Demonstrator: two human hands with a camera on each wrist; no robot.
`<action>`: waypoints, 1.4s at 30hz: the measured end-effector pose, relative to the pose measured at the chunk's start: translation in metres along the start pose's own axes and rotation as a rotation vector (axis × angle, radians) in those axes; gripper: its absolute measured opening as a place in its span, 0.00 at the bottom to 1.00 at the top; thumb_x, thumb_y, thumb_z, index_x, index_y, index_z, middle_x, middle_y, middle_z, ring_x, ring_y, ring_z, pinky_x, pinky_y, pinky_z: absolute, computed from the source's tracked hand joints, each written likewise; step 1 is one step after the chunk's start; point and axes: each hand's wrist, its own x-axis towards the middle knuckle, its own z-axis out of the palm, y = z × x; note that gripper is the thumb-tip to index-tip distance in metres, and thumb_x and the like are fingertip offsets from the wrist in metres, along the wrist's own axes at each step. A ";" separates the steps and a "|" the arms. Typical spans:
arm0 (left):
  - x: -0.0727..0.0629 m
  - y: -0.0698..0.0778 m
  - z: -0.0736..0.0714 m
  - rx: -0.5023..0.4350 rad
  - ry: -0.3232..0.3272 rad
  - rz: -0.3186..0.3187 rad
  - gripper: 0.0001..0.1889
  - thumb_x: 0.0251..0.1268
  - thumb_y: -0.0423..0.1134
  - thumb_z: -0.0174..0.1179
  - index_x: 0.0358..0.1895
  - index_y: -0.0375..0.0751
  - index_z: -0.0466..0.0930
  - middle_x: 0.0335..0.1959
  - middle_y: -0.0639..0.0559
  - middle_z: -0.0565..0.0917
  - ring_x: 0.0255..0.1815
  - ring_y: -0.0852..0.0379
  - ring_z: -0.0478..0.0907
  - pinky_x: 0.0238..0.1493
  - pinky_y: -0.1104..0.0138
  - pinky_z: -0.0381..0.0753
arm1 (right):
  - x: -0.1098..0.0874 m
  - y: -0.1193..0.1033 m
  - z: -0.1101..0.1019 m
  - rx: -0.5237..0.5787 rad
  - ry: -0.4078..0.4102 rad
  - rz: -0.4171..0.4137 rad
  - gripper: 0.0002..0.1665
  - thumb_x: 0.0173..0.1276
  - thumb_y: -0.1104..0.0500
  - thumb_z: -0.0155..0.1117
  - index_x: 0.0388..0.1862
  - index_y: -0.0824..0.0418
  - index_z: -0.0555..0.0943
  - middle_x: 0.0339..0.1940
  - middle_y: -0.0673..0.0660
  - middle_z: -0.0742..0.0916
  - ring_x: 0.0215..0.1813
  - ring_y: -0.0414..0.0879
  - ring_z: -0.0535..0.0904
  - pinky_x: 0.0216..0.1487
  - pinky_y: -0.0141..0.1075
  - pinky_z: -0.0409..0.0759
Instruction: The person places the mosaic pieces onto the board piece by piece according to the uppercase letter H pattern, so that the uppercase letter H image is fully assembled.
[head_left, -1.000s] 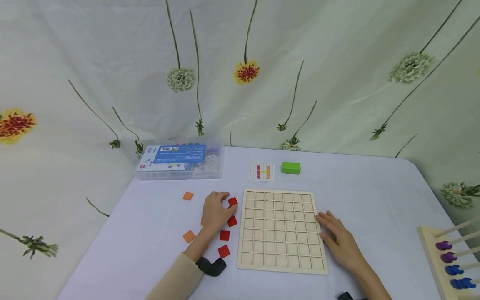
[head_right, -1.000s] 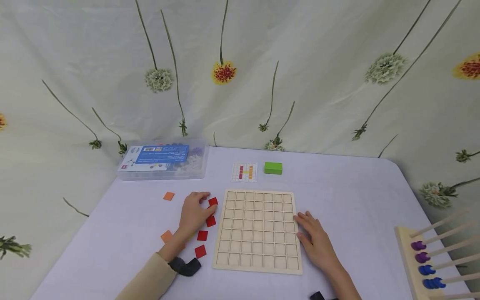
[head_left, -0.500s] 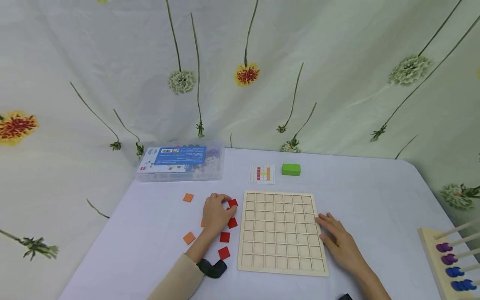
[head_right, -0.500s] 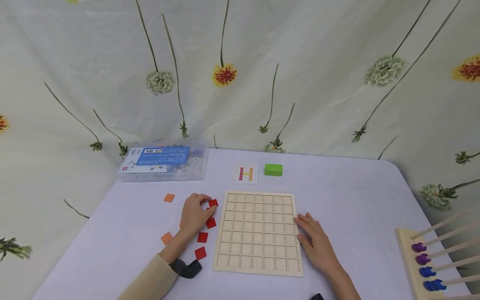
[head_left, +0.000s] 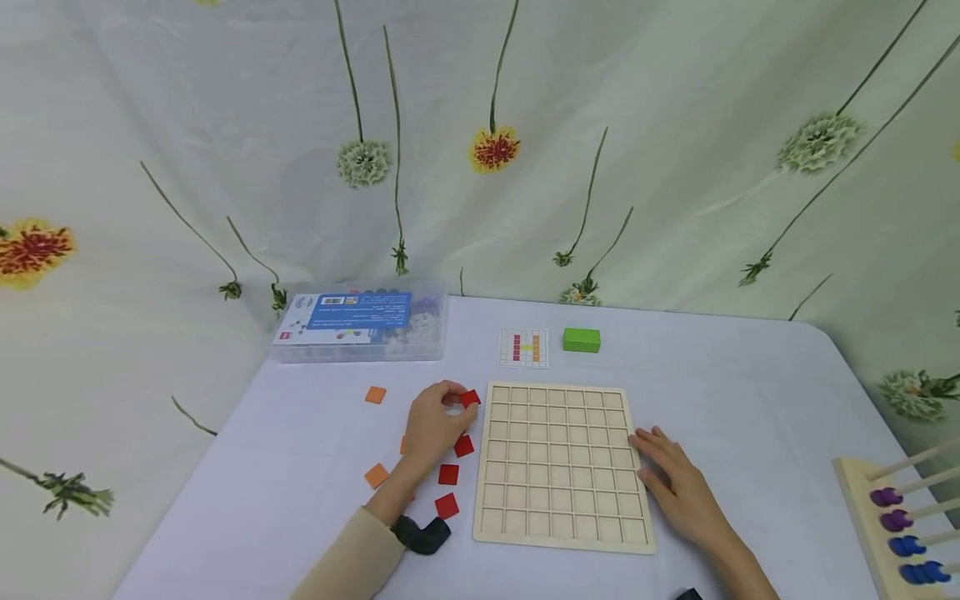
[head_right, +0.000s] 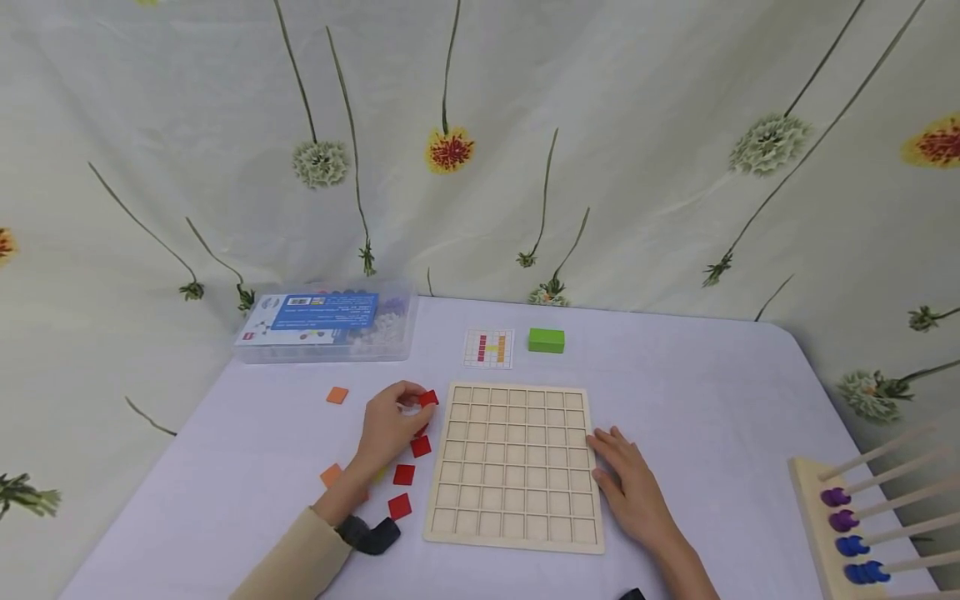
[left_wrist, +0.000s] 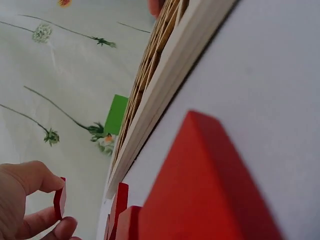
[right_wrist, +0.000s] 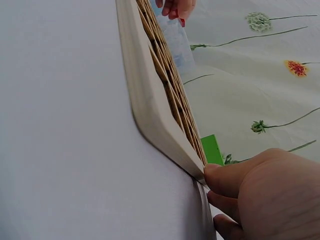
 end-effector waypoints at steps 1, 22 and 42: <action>0.001 0.003 0.000 -0.003 -0.016 0.020 0.12 0.55 0.41 0.68 0.42 0.42 0.83 0.36 0.51 0.83 0.39 0.54 0.77 0.41 0.62 0.78 | 0.000 0.000 0.000 0.000 0.000 0.000 0.25 0.67 0.65 0.62 0.64 0.63 0.75 0.65 0.67 0.77 0.70 0.71 0.64 0.72 0.17 0.37; 0.014 0.044 0.045 0.038 -0.307 0.217 0.11 0.55 0.41 0.69 0.40 0.41 0.86 0.28 0.55 0.79 0.37 0.58 0.71 0.38 0.69 0.73 | -0.001 0.000 0.001 0.010 -0.012 0.009 0.25 0.68 0.64 0.61 0.64 0.63 0.75 0.66 0.67 0.77 0.72 0.71 0.62 0.76 0.23 0.39; 0.012 0.051 0.056 0.170 -0.333 0.244 0.10 0.54 0.39 0.69 0.39 0.40 0.87 0.26 0.55 0.75 0.34 0.58 0.66 0.31 0.71 0.65 | 0.000 0.002 0.001 -0.008 -0.005 0.008 0.25 0.67 0.64 0.62 0.64 0.62 0.76 0.66 0.66 0.77 0.71 0.70 0.63 0.71 0.16 0.36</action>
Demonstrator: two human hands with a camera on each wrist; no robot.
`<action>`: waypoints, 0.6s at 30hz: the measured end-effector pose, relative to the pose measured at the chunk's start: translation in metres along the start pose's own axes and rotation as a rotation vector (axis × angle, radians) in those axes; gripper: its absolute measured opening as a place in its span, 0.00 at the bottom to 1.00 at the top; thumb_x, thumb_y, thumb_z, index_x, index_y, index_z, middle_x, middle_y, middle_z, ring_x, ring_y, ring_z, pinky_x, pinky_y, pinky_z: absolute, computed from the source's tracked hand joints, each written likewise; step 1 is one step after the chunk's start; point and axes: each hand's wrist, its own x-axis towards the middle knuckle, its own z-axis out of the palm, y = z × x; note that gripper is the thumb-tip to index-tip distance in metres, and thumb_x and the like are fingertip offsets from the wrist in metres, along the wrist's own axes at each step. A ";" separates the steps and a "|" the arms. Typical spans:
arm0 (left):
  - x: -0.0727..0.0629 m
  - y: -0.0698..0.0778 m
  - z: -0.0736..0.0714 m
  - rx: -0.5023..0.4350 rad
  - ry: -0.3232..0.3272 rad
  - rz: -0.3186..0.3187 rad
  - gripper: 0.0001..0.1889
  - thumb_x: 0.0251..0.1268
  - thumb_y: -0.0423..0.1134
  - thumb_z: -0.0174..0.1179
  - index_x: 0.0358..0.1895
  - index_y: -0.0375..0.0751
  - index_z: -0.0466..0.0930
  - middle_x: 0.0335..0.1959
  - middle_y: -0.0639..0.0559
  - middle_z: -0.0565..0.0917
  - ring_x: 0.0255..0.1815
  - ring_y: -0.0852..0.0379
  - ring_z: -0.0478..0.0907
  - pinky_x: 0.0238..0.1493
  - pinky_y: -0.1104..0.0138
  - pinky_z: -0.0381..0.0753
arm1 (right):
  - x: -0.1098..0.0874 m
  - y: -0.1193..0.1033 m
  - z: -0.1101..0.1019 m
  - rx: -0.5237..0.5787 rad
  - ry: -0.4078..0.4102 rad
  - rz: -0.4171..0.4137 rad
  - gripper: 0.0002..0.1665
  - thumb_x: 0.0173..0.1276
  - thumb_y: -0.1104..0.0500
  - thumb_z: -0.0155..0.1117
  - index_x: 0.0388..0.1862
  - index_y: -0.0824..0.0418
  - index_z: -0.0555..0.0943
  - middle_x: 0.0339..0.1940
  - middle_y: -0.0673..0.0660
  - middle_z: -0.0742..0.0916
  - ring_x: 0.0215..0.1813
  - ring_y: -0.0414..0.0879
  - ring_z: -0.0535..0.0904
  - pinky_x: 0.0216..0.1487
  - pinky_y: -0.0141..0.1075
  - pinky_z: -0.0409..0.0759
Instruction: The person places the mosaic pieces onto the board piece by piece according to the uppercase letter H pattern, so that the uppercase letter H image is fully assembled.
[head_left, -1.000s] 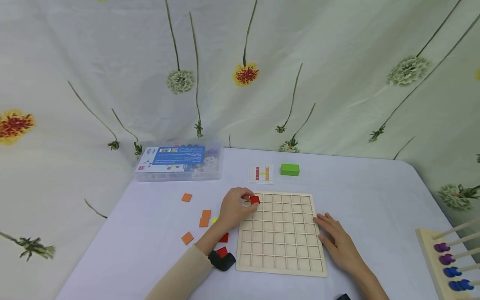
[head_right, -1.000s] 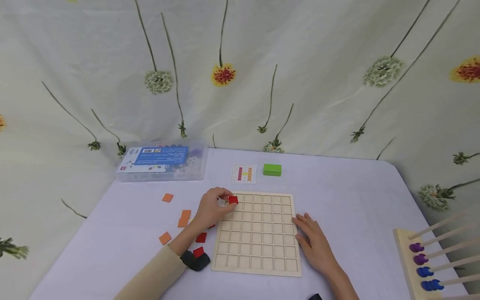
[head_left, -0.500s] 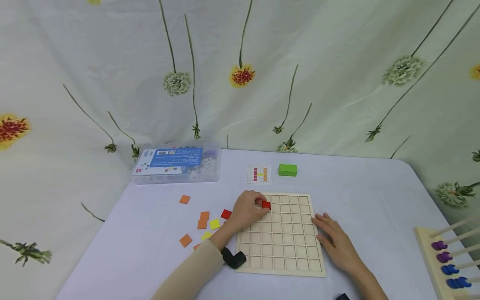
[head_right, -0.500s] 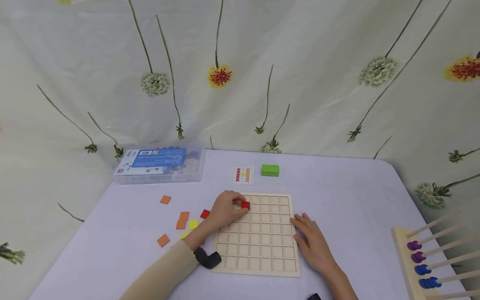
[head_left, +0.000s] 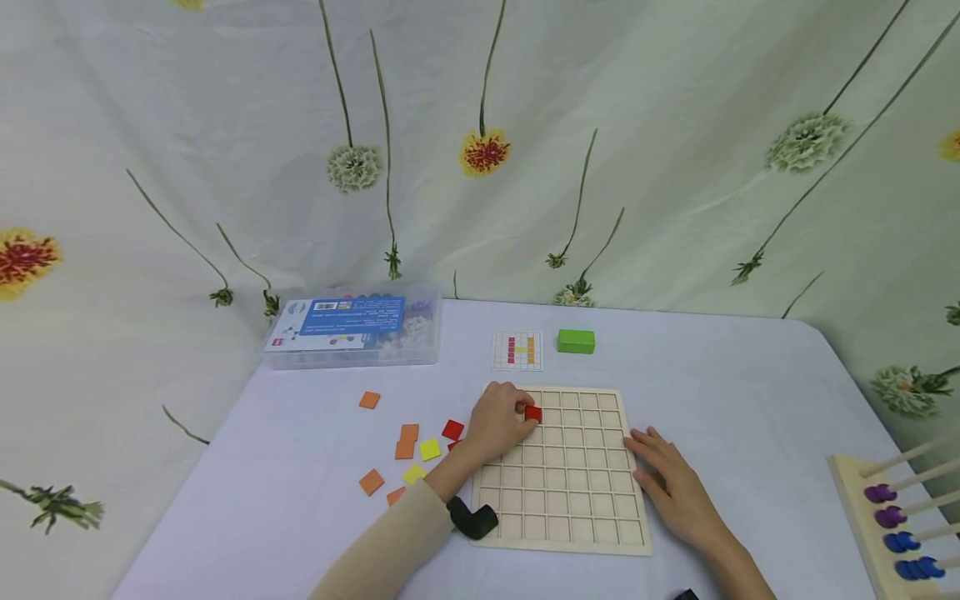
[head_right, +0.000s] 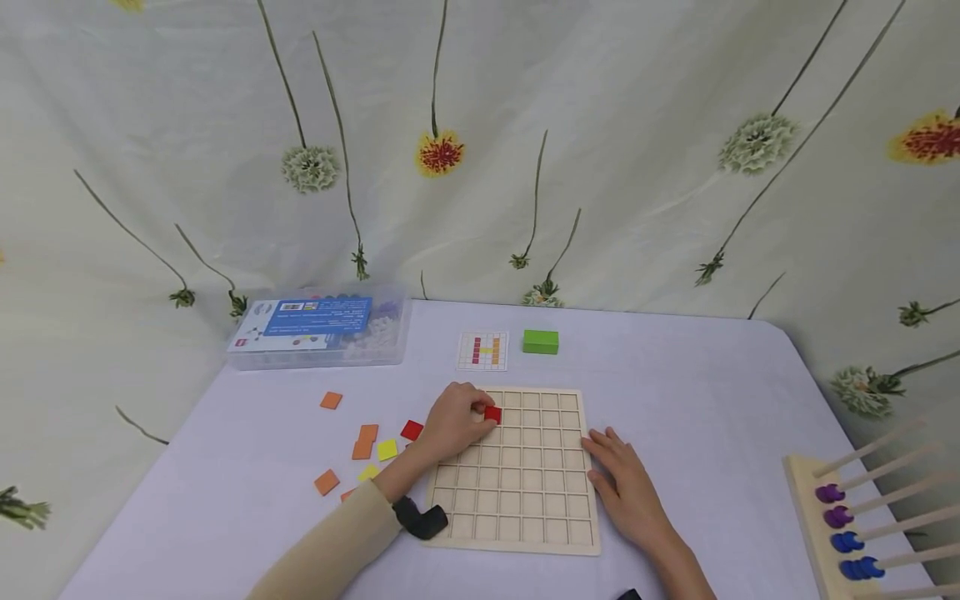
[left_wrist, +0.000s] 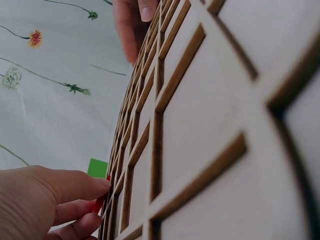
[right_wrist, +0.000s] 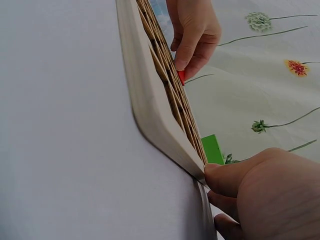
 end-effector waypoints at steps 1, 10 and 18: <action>0.000 0.000 0.000 0.011 0.001 0.003 0.11 0.54 0.39 0.69 0.40 0.40 0.87 0.26 0.54 0.75 0.33 0.58 0.66 0.31 0.71 0.65 | 0.000 0.000 0.000 0.000 0.000 -0.003 0.25 0.67 0.64 0.62 0.64 0.62 0.76 0.66 0.66 0.77 0.71 0.70 0.63 0.71 0.15 0.36; -0.001 0.002 -0.003 0.064 0.001 0.029 0.14 0.53 0.40 0.69 0.44 0.41 0.87 0.28 0.54 0.77 0.35 0.58 0.66 0.32 0.71 0.65 | 0.000 0.001 -0.001 -0.011 0.013 -0.024 0.25 0.67 0.65 0.63 0.63 0.62 0.77 0.65 0.66 0.78 0.70 0.71 0.64 0.70 0.14 0.36; -0.015 -0.009 -0.038 -0.031 0.073 0.053 0.26 0.52 0.40 0.71 0.56 0.39 0.80 0.39 0.46 0.81 0.41 0.52 0.73 0.41 0.63 0.74 | 0.001 -0.001 0.000 -0.008 0.003 -0.016 0.24 0.67 0.64 0.62 0.63 0.62 0.76 0.65 0.66 0.77 0.70 0.71 0.64 0.71 0.15 0.36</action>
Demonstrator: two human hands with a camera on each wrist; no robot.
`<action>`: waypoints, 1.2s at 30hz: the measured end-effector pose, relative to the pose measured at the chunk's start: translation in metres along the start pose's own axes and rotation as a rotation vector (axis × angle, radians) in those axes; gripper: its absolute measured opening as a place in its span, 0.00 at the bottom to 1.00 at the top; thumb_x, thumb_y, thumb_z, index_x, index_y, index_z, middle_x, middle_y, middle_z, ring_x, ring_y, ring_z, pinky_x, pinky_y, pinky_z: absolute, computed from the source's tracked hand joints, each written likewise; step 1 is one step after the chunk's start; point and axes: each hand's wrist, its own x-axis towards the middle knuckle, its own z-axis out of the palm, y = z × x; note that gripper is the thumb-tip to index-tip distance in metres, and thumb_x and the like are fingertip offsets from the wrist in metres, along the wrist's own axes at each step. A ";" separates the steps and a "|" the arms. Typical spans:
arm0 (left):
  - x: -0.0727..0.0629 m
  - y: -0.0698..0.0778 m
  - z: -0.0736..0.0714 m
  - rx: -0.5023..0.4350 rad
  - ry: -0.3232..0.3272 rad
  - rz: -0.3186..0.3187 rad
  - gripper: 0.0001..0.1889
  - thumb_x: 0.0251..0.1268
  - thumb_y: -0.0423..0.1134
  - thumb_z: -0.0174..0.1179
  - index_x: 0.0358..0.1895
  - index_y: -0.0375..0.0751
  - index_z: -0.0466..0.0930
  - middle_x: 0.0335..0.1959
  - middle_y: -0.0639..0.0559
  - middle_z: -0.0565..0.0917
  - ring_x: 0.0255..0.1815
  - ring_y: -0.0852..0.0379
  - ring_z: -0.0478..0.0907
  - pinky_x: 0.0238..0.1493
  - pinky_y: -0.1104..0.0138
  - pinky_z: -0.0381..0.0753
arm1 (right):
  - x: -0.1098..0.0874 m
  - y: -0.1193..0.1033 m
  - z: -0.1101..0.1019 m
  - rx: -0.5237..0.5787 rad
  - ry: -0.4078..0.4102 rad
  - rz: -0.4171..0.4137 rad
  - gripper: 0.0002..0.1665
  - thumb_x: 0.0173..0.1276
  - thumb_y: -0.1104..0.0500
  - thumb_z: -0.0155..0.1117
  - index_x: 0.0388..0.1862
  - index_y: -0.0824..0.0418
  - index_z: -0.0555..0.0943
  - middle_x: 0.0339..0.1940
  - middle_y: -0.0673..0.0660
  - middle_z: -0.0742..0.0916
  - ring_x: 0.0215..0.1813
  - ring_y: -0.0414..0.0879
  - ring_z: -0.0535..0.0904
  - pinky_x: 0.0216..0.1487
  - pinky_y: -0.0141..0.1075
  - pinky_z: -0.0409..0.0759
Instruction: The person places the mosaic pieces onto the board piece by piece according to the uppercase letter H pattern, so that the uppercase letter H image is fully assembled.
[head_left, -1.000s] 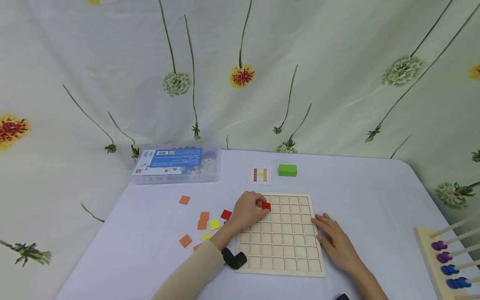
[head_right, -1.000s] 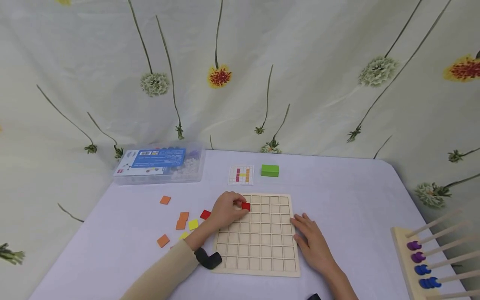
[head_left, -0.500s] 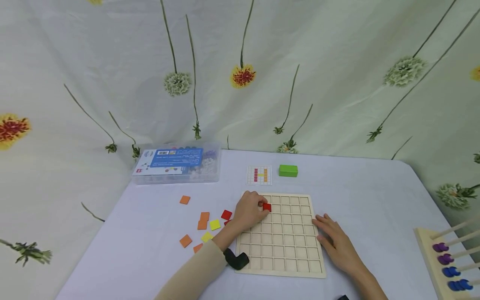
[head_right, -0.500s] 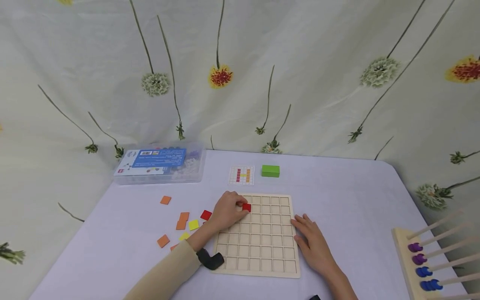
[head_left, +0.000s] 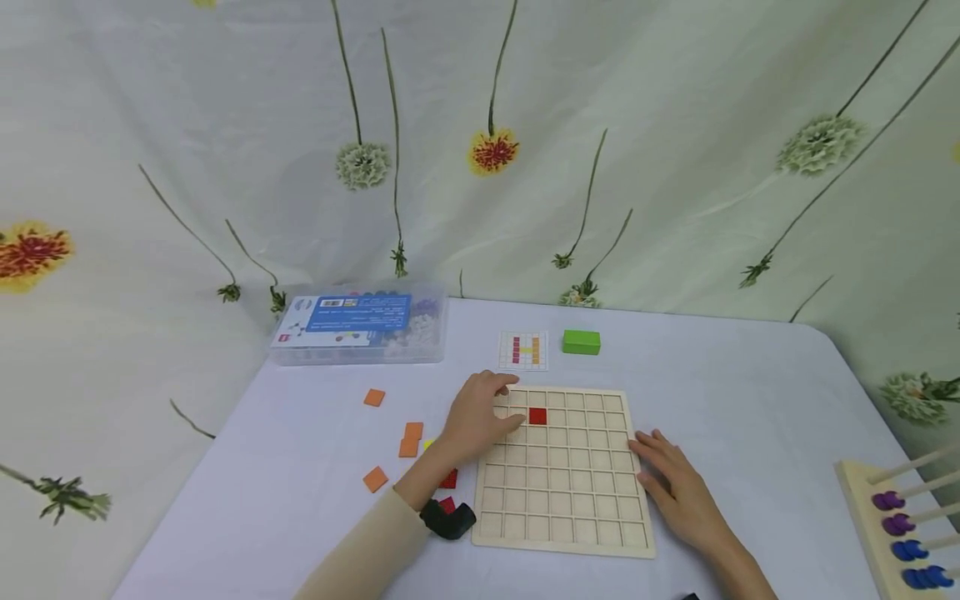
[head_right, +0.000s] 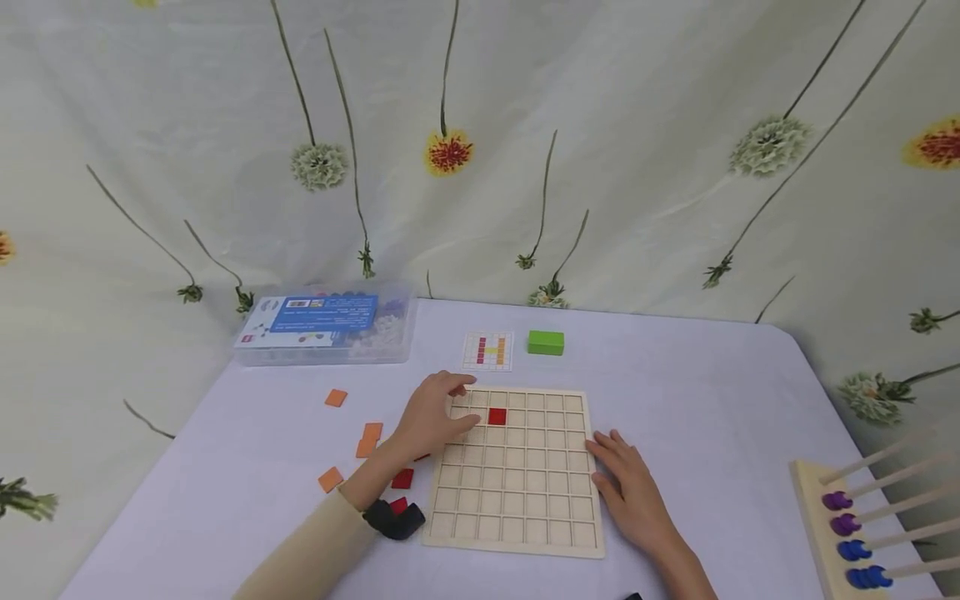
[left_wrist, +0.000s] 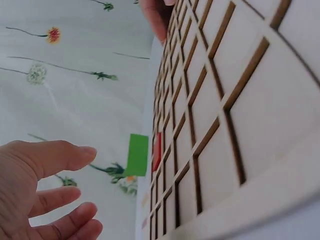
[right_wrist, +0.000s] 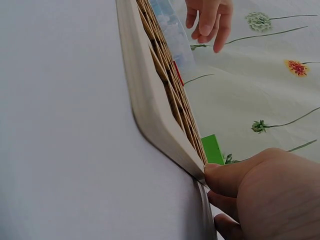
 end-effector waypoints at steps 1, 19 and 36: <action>-0.003 -0.003 -0.006 -0.013 0.014 0.004 0.27 0.52 0.39 0.72 0.57 0.39 0.79 0.40 0.45 0.81 0.41 0.51 0.74 0.42 0.61 0.75 | 0.000 0.000 0.000 0.001 -0.001 0.000 0.24 0.67 0.64 0.62 0.63 0.62 0.76 0.65 0.66 0.77 0.70 0.71 0.63 0.70 0.15 0.36; -0.039 -0.076 -0.046 -0.161 -0.106 -0.184 0.29 0.53 0.34 0.70 0.61 0.41 0.75 0.48 0.47 0.78 0.47 0.53 0.73 0.52 0.57 0.77 | -0.001 0.000 -0.001 0.010 -0.016 0.024 0.25 0.68 0.64 0.62 0.64 0.61 0.76 0.66 0.66 0.77 0.72 0.70 0.62 0.73 0.18 0.36; -0.042 -0.083 -0.034 -0.122 -0.110 -0.264 0.26 0.51 0.34 0.72 0.57 0.46 0.79 0.48 0.53 0.78 0.49 0.55 0.72 0.56 0.58 0.78 | 0.000 0.001 -0.001 0.009 -0.018 0.022 0.25 0.68 0.64 0.62 0.64 0.61 0.76 0.67 0.66 0.77 0.71 0.70 0.63 0.71 0.16 0.36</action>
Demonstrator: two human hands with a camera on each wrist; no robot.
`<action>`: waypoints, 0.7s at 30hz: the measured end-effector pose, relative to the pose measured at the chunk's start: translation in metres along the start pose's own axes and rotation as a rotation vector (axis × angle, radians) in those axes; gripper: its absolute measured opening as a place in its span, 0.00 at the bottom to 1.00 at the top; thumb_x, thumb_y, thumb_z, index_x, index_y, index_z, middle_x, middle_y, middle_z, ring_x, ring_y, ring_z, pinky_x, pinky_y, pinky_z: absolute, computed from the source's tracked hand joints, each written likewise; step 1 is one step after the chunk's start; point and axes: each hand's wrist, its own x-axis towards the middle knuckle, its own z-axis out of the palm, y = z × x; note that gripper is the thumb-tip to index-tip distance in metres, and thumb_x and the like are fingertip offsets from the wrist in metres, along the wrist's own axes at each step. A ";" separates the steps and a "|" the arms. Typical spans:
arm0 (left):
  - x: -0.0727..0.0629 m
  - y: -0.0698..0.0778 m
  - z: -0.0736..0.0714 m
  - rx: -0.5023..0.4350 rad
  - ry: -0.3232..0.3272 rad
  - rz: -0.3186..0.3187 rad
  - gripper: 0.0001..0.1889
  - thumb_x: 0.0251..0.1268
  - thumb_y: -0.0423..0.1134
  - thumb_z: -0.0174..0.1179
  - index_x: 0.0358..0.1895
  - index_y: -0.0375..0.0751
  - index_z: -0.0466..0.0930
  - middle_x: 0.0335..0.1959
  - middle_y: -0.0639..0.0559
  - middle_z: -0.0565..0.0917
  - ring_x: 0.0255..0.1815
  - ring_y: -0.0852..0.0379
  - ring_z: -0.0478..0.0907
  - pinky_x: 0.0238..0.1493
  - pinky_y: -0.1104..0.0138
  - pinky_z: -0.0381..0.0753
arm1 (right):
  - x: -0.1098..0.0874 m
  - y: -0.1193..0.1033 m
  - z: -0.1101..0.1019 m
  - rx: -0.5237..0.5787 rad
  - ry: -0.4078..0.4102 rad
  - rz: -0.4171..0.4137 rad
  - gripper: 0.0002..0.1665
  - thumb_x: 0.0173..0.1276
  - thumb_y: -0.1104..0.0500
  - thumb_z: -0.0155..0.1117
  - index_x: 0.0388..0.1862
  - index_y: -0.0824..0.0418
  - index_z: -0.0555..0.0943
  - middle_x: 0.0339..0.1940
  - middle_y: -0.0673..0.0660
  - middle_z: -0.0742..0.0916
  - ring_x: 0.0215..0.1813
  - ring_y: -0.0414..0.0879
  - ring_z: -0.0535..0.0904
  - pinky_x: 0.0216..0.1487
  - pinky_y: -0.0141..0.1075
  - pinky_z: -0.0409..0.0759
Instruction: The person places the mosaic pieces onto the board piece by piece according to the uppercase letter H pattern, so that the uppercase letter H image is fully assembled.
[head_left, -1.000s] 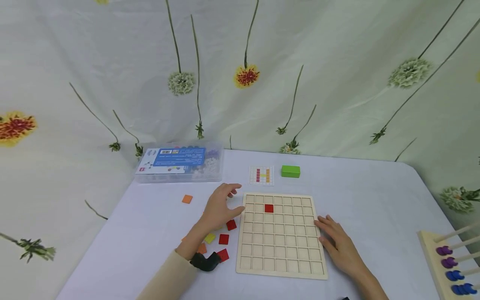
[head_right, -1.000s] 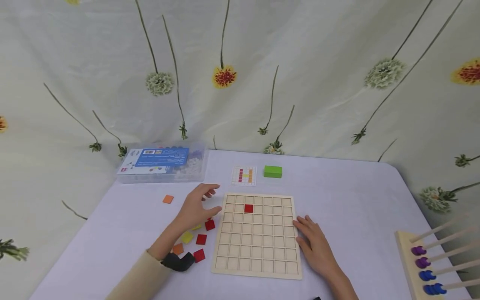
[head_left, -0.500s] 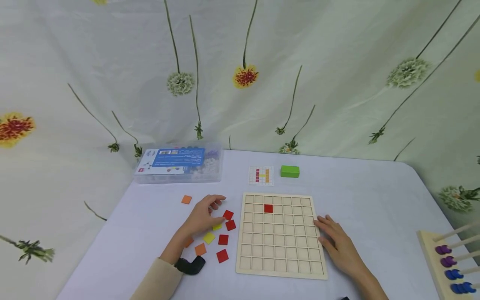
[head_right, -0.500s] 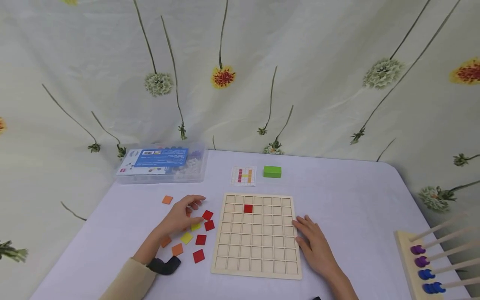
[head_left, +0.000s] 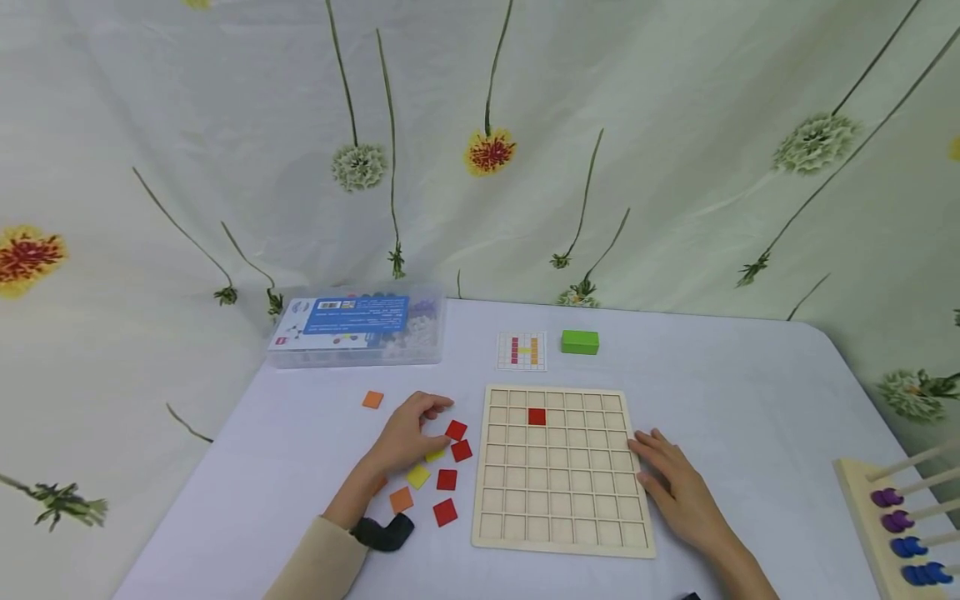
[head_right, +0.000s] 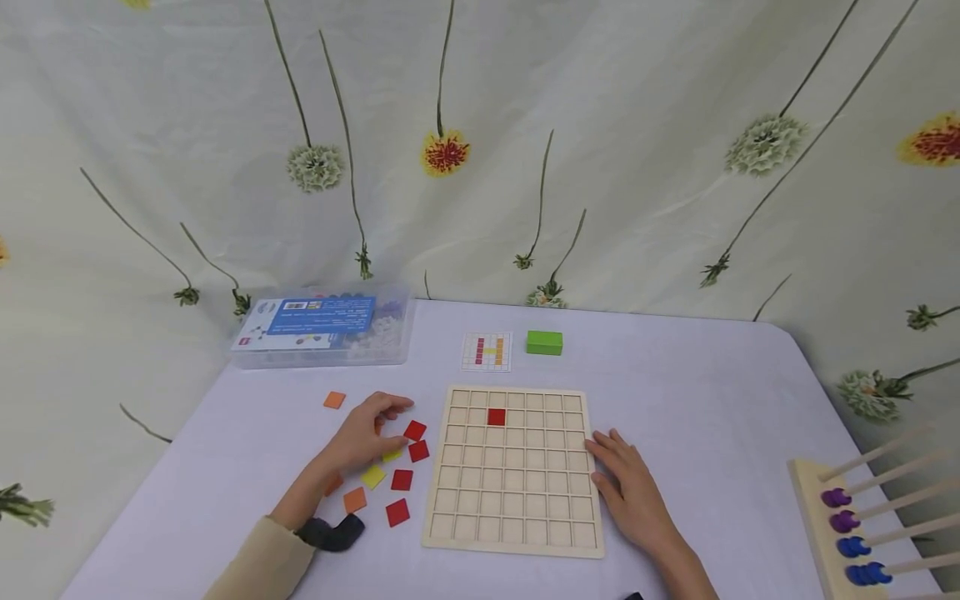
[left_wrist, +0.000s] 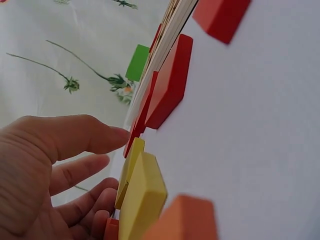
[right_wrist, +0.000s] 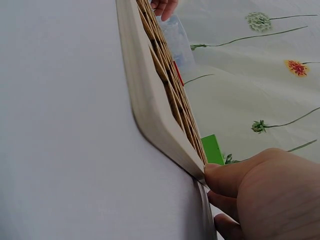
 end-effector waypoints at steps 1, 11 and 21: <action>0.000 0.000 0.001 0.007 0.005 -0.001 0.26 0.51 0.34 0.72 0.57 0.47 0.80 0.48 0.53 0.78 0.49 0.55 0.72 0.56 0.58 0.78 | 0.000 0.000 0.000 0.002 0.001 -0.001 0.25 0.68 0.64 0.62 0.64 0.61 0.76 0.66 0.65 0.77 0.71 0.70 0.63 0.71 0.16 0.36; 0.000 0.002 0.006 0.052 0.042 0.025 0.22 0.50 0.33 0.72 0.52 0.46 0.83 0.45 0.53 0.77 0.48 0.56 0.71 0.52 0.59 0.79 | 0.001 0.000 0.000 -0.006 -0.005 0.011 0.25 0.68 0.64 0.62 0.64 0.61 0.76 0.67 0.65 0.77 0.72 0.70 0.62 0.71 0.16 0.36; 0.002 -0.003 0.008 0.039 0.048 0.056 0.16 0.51 0.32 0.70 0.46 0.48 0.86 0.43 0.54 0.75 0.49 0.55 0.71 0.53 0.58 0.78 | 0.001 -0.001 0.001 -0.004 0.007 -0.005 0.25 0.67 0.64 0.62 0.63 0.62 0.76 0.66 0.66 0.77 0.71 0.71 0.63 0.69 0.13 0.35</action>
